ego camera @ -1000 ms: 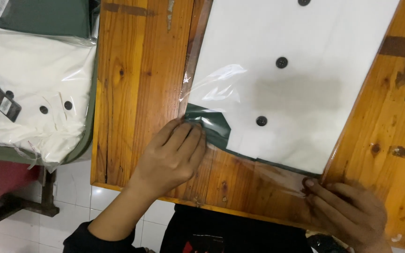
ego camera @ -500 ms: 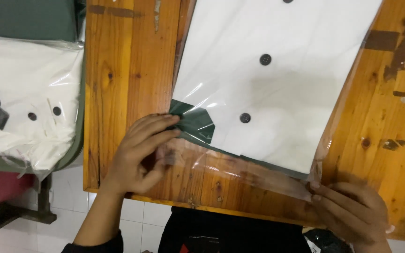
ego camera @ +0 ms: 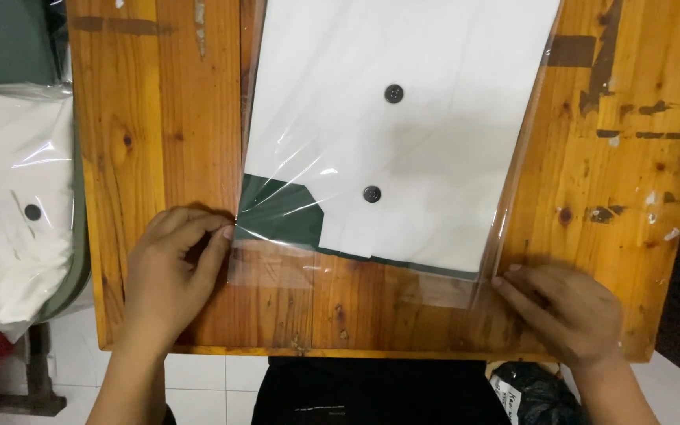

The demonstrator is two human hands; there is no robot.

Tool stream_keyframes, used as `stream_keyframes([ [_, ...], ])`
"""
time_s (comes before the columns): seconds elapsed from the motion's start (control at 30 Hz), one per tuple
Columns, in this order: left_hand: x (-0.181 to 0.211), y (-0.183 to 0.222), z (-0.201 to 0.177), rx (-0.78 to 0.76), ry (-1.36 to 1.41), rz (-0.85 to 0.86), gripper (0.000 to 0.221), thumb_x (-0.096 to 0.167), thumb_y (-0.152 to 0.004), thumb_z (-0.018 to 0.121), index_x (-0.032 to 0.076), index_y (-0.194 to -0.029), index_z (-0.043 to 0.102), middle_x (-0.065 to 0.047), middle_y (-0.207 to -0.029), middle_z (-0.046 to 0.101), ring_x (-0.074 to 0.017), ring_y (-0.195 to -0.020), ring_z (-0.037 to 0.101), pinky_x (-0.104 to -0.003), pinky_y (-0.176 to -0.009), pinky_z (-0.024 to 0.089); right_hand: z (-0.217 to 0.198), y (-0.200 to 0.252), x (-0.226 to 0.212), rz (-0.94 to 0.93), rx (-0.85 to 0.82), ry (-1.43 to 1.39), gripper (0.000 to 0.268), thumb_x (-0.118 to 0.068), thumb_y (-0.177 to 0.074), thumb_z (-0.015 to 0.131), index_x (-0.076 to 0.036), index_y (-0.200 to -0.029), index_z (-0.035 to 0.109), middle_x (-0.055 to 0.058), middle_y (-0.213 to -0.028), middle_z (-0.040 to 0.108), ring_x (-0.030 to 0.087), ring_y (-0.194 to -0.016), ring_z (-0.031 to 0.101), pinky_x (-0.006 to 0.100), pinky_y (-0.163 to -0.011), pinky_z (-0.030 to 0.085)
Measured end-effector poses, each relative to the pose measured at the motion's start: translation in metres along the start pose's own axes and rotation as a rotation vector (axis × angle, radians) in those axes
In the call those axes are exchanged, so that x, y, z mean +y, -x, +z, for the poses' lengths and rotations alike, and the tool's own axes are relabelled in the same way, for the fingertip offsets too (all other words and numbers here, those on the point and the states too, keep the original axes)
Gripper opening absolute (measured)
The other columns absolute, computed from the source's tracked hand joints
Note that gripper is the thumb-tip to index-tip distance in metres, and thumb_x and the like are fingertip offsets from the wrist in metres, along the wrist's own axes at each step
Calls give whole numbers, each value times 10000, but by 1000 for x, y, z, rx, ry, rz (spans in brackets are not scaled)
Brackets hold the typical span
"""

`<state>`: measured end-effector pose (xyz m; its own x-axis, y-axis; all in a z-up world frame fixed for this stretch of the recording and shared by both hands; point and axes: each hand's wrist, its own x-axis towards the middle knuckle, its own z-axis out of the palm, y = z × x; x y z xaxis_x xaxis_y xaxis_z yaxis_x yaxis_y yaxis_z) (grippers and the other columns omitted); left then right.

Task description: Packing folded shirts into plastic bags and organizing them in a basket.

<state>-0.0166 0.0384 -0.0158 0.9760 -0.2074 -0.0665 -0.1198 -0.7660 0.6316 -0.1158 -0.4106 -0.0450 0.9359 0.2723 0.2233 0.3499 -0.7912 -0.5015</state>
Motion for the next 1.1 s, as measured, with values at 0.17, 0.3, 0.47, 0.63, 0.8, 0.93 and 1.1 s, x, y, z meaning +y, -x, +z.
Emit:
stream_keyframes([
  [0.17,2,-12,-6,-96,71,-140,171,196,-979,619,90,-911,735,-11,-952,722,-221,-964,644,-354,-870,469,-3,2,23,-70,-186,110,198,-175,-896,725,-39,-1032,769,152,-1027,732,297,-850,725,391,-765,588],
  [0.3,5,-16,-10,-141,179,-159,158,149,-949,597,97,-829,686,-22,-918,702,-190,-916,654,-326,-839,478,-6,-36,-4,774,-723,332,334,-534,-907,613,-341,-1066,834,-138,-1156,793,103,-1076,735,275,-851,543],
  [0.47,9,-11,-2,-102,142,-270,114,123,-814,683,134,-717,624,39,-784,662,-134,-793,597,-286,-724,453,-4,-10,12,378,-229,11,100,-73,-965,721,-76,-896,793,82,-939,707,233,-861,661,369,-799,485],
  [0.63,24,0,1,-132,262,-297,133,106,-896,574,109,-764,557,17,-838,638,-133,-770,587,-281,-681,443,13,31,54,-73,-109,220,100,-69,-925,741,-118,-839,736,92,-962,711,309,-808,629,427,-735,504],
  [0.8,21,-4,1,-108,600,-552,392,105,-909,675,114,-1292,592,4,-1097,707,-98,-914,728,-251,-822,573,7,-6,14,887,-419,335,373,-536,-793,825,-199,-946,869,-26,-1009,808,149,-994,723,289,-837,530],
  [0.93,11,-5,6,-71,757,-609,391,25,-858,774,94,-1224,654,-75,-800,769,-124,-816,722,-261,-803,584,11,33,42,154,-186,396,214,-312,-900,855,-136,-1003,789,7,-1032,764,195,-913,695,280,-767,525],
  [1.1,18,-3,12,24,633,-497,448,5,-810,842,146,-1039,482,-17,-670,691,-95,-664,676,-256,-760,530,1,-6,19,-347,74,212,46,-41,-925,798,-83,-935,813,165,-951,706,295,-774,667,380,-658,536],
])
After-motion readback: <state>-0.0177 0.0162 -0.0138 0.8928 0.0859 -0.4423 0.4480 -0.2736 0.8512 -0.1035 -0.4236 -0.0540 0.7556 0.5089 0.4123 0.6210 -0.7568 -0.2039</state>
